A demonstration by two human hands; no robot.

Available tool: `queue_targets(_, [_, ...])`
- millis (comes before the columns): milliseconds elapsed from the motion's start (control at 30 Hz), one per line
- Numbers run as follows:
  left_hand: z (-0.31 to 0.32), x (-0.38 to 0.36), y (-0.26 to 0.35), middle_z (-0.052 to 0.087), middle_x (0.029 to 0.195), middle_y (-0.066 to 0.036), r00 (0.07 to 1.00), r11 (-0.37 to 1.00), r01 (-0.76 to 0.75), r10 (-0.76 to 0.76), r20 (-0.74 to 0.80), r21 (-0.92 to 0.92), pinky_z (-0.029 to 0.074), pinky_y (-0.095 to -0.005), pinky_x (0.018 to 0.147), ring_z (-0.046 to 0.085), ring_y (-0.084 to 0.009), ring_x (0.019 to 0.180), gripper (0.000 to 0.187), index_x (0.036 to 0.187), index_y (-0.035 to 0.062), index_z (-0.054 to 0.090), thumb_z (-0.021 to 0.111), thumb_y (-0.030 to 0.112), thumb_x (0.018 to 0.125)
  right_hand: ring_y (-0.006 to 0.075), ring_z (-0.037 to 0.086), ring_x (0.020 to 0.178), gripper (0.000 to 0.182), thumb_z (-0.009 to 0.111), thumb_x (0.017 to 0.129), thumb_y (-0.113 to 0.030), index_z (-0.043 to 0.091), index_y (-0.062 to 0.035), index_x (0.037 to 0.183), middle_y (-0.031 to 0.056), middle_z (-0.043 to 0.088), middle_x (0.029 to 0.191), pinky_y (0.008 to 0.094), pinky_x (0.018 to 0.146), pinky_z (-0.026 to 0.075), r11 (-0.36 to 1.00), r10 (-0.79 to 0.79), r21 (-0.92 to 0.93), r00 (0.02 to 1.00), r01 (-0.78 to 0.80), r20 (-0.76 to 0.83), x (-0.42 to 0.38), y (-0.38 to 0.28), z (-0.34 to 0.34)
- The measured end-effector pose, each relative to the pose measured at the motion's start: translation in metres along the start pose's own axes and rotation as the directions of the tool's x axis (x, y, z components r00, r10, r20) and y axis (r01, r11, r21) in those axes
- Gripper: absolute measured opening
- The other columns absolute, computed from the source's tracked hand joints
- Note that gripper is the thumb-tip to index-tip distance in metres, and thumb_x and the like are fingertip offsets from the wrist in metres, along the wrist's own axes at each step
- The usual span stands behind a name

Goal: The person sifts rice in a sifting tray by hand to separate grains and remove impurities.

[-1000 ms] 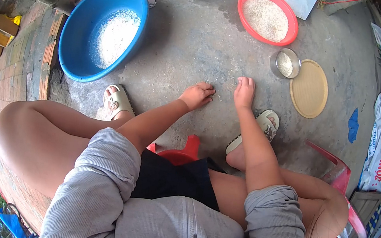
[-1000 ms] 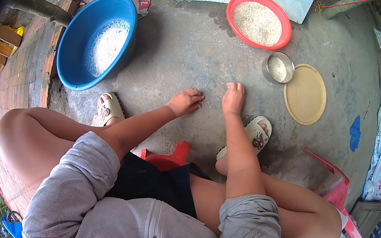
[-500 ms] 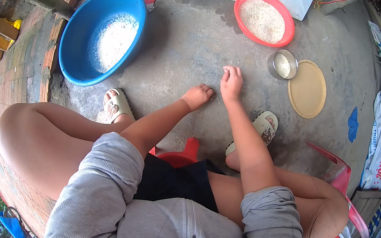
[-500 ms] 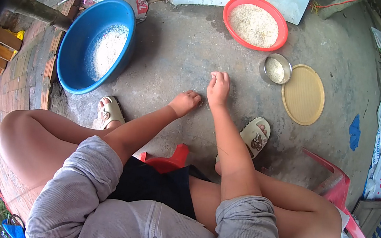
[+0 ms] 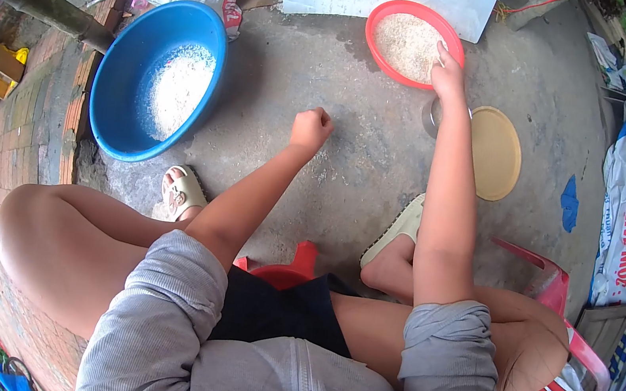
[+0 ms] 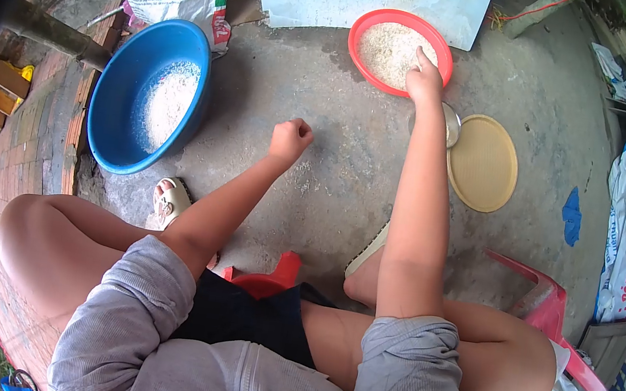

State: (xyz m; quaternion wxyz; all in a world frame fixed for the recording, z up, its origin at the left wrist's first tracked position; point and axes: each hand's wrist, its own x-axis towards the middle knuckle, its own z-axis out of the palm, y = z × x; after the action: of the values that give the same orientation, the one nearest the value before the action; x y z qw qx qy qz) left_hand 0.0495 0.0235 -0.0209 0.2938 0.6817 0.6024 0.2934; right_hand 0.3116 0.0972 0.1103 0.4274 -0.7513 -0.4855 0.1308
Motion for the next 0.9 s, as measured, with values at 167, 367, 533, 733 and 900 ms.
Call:
queue_targets(167, [-0.016, 0.064, 0.099, 0.068, 0.07, -0.008, 0.969, 0.903, 0.236, -0.187, 0.164, -0.36, 0.052, -0.0284, 0.063, 0.067, -0.0144, 0.069, 0.017, 0.078, -0.0028, 0.067, 0.067, 0.014, 0.077, 0.0323, 0.063, 0.086, 0.025, 0.054, 0.083, -0.007, 0.058, 0.0019, 0.105, 0.0237, 0.061, 0.106, 0.0372, 0.082, 0.049, 0.931, 0.359, 0.125, 0.792, -0.344, -0.494, -0.041, 0.074, -0.008])
queue_targets(367, [-0.004, 0.112, 0.155, 0.057, 0.122, -0.023, 0.94, 0.941, -0.316, 0.292, -0.177, -0.125, 0.042, -0.0319, 0.096, 0.055, -0.0291, 0.115, 0.055, 0.132, 0.0002, 0.047, 0.06, 0.019, 0.081, 0.0328, 0.063, 0.091, 0.053, 0.052, 0.086, -0.007, 0.031, -0.0009, 0.135, 0.0235, 0.048, 0.126, 0.0384, 0.071, 0.057, 0.47, 0.863, 0.567, 0.488, -0.676, -0.133, -0.084, 0.106, -0.002])
queue_targets(533, [-0.031, 0.074, 0.114, 0.04, 0.141, -0.02, 0.856, 0.916, 0.217, -0.013, 0.517, -0.337, 0.038, -0.0364, 0.102, 0.047, -0.0292, 0.124, 0.074, 0.145, 0.0029, 0.022, 0.06, 0.026, 0.086, 0.0372, 0.058, 0.103, 0.064, 0.039, 0.086, 0.007, 0.015, -0.0036, 0.144, 0.0195, 0.034, 0.139, 0.0361, 0.069, 0.062, 0.458, 0.794, 0.716, 0.605, -0.526, -0.063, -0.072, 0.138, 0.013])
queue_targets(733, [-0.026, 0.033, 0.082, 0.038, 0.139, -0.024, 0.713, 0.648, 0.593, -0.147, 0.686, -0.477, 0.05, -0.0395, 0.088, 0.054, -0.0329, 0.114, 0.095, 0.149, 0.0103, 0.003, 0.062, 0.046, 0.084, 0.034, 0.065, 0.083, 0.056, 0.036, 0.088, 0.0, 0.019, 0.0045, 0.141, 0.0311, 0.042, 0.128, 0.0342, 0.064, 0.06, 0.552, 0.772, 0.705, 0.593, -0.446, -0.229, -0.132, 0.026, 0.051])
queue_targets(900, [-0.039, 0.034, 0.063, 0.036, 0.14, -0.022, 0.778, 0.663, 0.514, -0.094, 0.621, -0.544, 0.052, -0.0414, 0.086, 0.054, -0.0306, 0.112, 0.094, 0.149, 0.0239, 0.001, 0.066, 0.04, 0.084, 0.0277, 0.065, 0.076, 0.044, 0.037, 0.089, 0.0, 0.032, 0.0047, 0.133, 0.0256, 0.052, 0.116, 0.0297, 0.055, 0.056, 0.599, 0.578, 0.703, 0.815, -0.384, -0.047, -0.179, -0.009, 0.108])
